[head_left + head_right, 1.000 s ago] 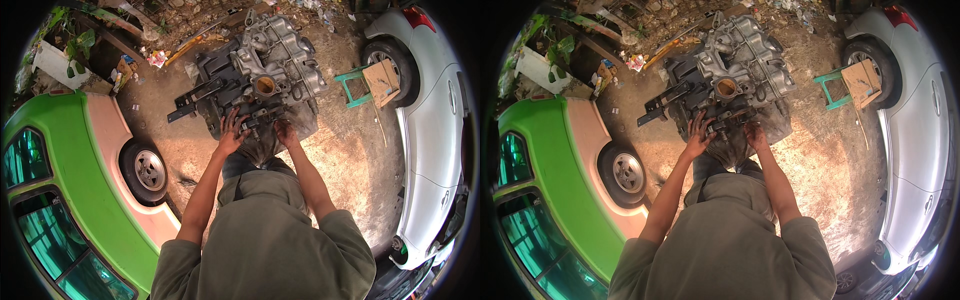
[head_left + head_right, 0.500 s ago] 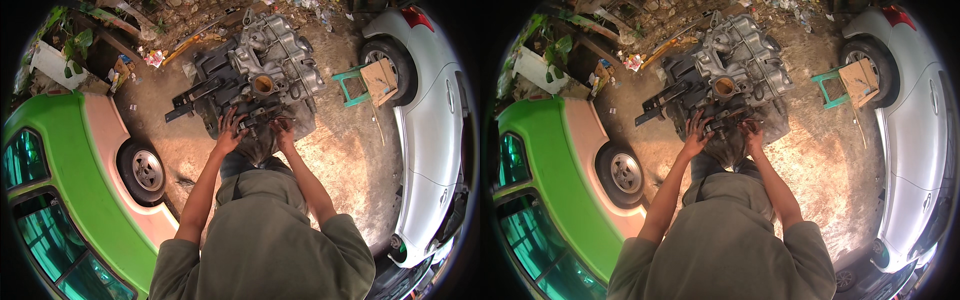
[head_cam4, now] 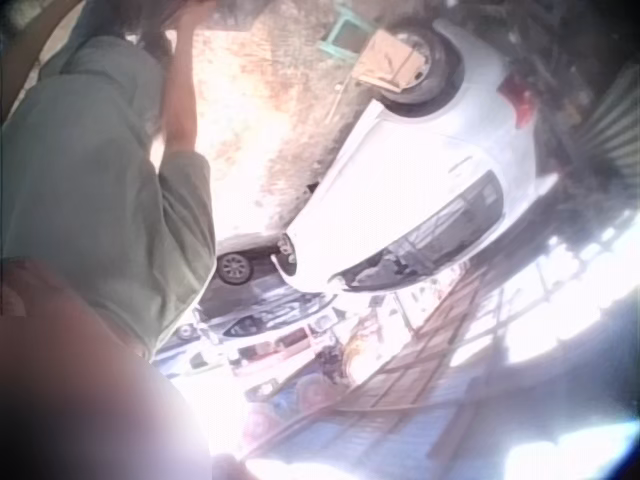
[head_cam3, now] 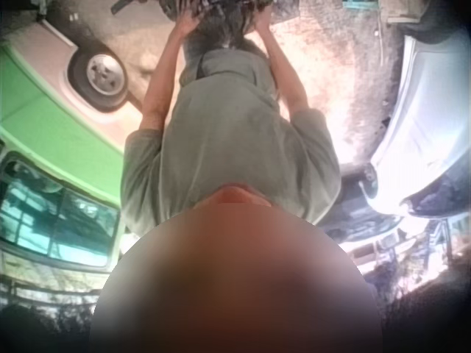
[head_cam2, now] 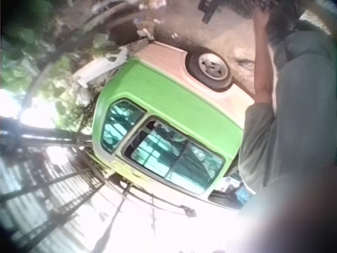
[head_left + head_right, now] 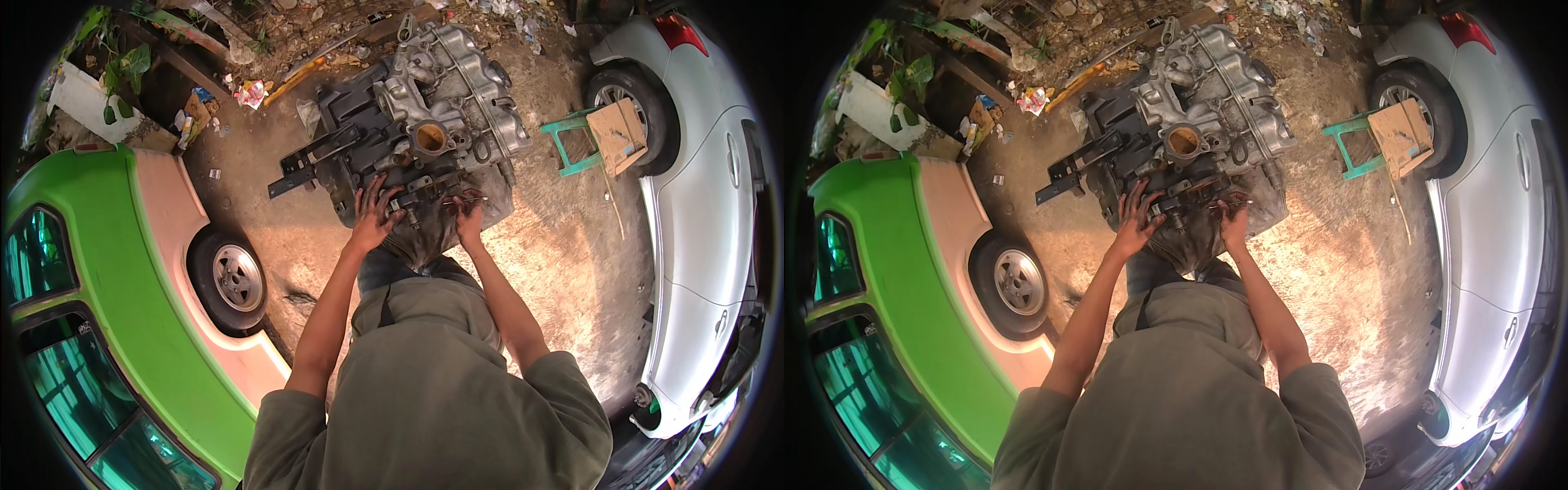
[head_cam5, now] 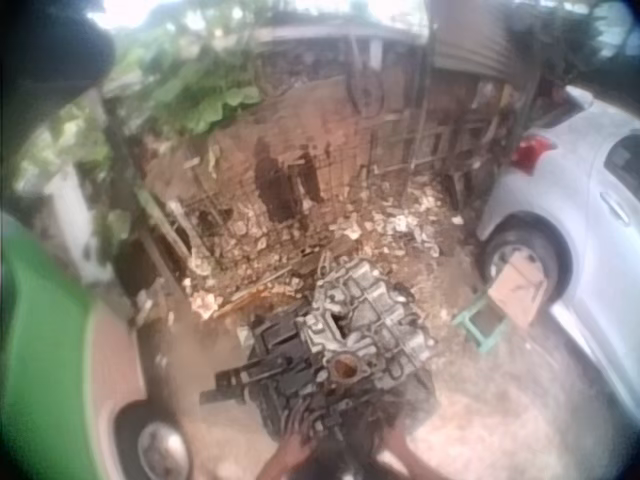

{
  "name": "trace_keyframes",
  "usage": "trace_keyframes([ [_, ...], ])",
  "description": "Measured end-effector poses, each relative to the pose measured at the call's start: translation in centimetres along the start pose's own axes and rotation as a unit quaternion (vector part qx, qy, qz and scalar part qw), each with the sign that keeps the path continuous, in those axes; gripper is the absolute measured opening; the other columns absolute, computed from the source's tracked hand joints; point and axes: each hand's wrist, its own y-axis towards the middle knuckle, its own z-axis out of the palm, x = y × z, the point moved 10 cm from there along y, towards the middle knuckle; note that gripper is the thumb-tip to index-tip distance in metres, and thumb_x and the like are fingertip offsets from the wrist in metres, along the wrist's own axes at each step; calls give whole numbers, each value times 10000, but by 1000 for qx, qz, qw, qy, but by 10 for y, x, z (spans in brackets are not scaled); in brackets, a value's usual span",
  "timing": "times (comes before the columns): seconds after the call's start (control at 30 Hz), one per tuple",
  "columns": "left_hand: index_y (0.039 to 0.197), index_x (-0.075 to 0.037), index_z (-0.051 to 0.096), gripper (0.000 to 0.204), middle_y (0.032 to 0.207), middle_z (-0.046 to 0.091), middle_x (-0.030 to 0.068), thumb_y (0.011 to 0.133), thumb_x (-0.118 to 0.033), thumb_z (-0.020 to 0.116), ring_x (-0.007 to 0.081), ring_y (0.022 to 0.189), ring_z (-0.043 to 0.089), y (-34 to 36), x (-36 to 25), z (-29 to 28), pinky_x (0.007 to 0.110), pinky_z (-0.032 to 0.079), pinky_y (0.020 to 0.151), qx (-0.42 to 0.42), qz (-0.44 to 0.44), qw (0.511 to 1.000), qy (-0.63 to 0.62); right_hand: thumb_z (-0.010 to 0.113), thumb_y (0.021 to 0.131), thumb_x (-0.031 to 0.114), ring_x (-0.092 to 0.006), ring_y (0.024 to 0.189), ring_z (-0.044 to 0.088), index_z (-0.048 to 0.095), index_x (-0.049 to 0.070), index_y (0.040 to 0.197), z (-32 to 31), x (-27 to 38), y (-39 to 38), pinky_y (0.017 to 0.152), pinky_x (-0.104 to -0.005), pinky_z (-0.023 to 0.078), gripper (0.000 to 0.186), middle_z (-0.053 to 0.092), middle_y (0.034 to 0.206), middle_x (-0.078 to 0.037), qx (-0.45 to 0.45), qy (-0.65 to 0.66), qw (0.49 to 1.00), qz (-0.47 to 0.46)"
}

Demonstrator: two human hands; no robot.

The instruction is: The person uses a wrench to tighten bolts on a car engine block resting on a cloth on the ground. They repeatedly adjust the wrench and reposition their hands to work on different bolt locations on the engine.

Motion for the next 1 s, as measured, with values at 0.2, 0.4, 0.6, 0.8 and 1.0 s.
trace_keyframes([
  [0.2, 1373, -264, 481, 542, 1560, 242, 75, 895, -511, 550, 266, 1467, 161, 1, 0, 0, 510, 57, 1174, 12, -7, 1000, -7, 566, 976, 317, -195, 704, 591, 413, 72, 1146, -14, -46, 20, 642, -317, 467, 335, 680, 948, -155, -39, 184, 973, 137],
  [0.4, 1377, -270, 475, 541, 1562, 236, 73, 896, -504, 553, 262, 1470, 148, 1, 0, 0, 509, 55, 1176, 18, -9, 1000, -9, 573, 967, 355, -212, 714, 590, 447, 78, 1109, -17, -55, 28, 652, -324, 475, 336, 677, 957, -166, -40, 186, 968, 162],
  [0.6, 1376, -269, 478, 539, 1559, 245, 79, 896, -500, 556, 263, 1470, 154, 1, 1, 1, 517, 57, 1174, 14, -11, 1000, -6, 594, 960, 279, -245, 818, 643, 461, 98, 1126, -7, -43, 29, 726, -344, 513, 280, 667, 1014, -185, 34, 218, 966, 133],
  [0.8, 1372, -263, 484, 534, 1556, 251, 79, 897, -497, 557, 266, 1468, 161, 1, 1, 1, 522, 65, 1168, 8, -5, 1000, -5, 619, 935, 201, -280, 920, 658, 457, 73, 1145, -7, -39, 24, 781, -392, 533, 294, 652, 1012, -155, 44, 194, 973, 121],
  [1.0, 1363, -245, 491, 535, 1555, 249, 83, 903, -514, 538, 269, 1467, 163, 1, -1, 1, 519, 66, 1163, 9, -4, 1000, 1, 615, 904, 93, -307, 914, 665, 441, 55, 1180, -2, -35, 23, 774, -436, 552, 329, 592, 1090, -141, 87, 253, 963, 38],
])
